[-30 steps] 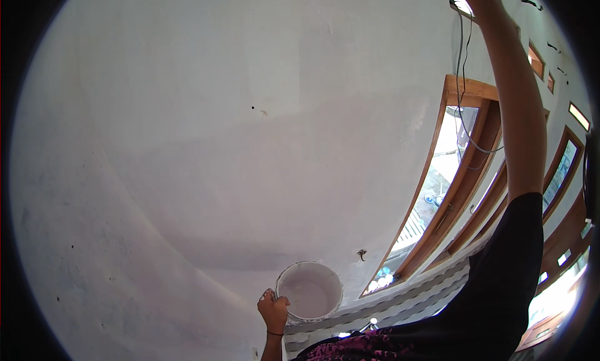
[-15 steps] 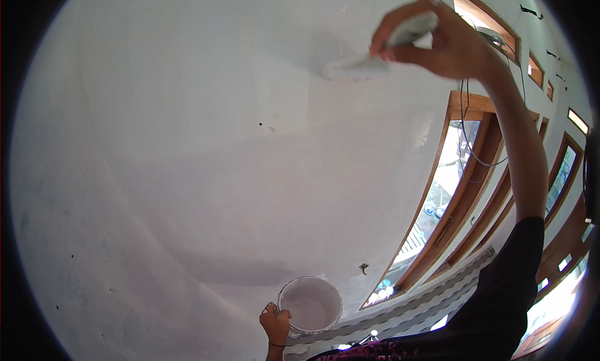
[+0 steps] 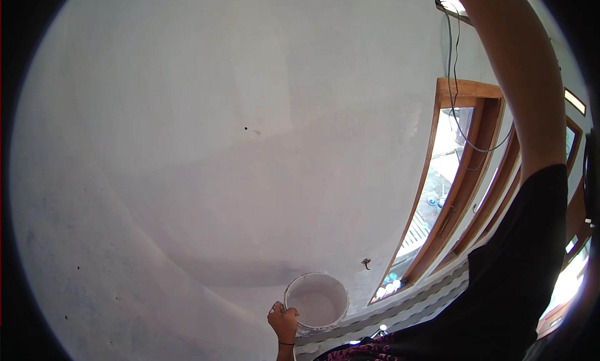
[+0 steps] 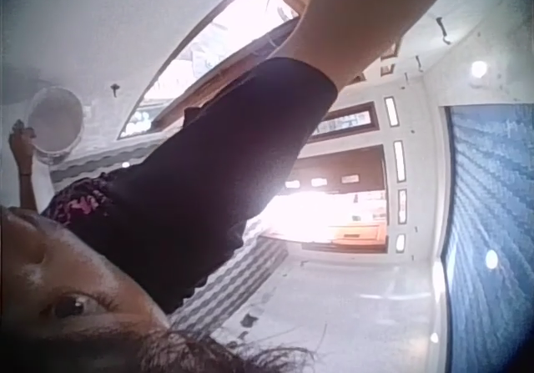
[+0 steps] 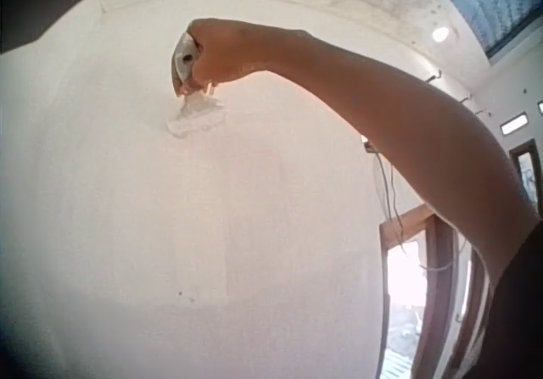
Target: Painting a ceiling with white paint using a brush.
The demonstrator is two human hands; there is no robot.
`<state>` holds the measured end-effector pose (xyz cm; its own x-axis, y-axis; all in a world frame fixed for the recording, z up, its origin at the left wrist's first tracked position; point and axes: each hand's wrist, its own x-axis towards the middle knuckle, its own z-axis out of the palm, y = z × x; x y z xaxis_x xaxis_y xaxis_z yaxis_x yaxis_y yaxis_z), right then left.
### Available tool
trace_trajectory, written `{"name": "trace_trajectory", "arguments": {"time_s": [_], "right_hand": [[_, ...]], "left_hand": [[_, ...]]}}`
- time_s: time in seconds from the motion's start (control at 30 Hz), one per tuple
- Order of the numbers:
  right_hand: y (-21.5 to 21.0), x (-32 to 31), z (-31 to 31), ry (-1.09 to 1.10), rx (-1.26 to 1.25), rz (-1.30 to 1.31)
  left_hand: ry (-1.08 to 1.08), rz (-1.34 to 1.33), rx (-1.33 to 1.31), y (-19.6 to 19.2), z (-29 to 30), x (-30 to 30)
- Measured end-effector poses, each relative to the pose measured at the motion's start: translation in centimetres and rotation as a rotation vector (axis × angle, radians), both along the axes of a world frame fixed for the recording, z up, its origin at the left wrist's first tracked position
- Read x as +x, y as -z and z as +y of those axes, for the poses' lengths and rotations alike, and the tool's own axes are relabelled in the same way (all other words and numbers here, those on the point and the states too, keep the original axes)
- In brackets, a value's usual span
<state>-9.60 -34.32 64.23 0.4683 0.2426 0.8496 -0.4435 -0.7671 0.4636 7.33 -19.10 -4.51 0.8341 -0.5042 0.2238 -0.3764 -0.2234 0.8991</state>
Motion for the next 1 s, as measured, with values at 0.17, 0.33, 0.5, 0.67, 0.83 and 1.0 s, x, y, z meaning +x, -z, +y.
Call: {"name": "trace_trajectory", "arguments": {"time_s": [0.17, 0.33, 0.5, 0.67, 0.83, 1.0], "right_hand": [[1.2, -0.7, 0.2, -0.201, -0.030, -0.076], [2.7, -0.9, -4.9, -0.156, -0.308, -0.007], [14.0, 0.8, -11.6, -0.107, -0.473, 0.059], [27.3, -0.2, -12.7, -0.231, -0.298, 0.107], [31.4, -2.1, -9.8, -0.174, -0.198, 0.225], [26.6, -4.8, -9.3, -0.387, 0.198, 0.347]], "left_hand": [[0.011, -0.033, -0.023, -0.2, 0.2, -0.2], [0.034, -0.038, 0.009, 0.1, 0.4, -0.1], [-0.022, -0.206, 0.066, -0.3, 1.0, -0.5], [-0.023, -0.173, 0.131, -0.5, 1.2, -0.8], [-0.054, -0.122, 0.087, -1.3, 0.9, -1.1], [-0.073, -0.127, 0.106, -1.7, 1.0, -1.3]]}}
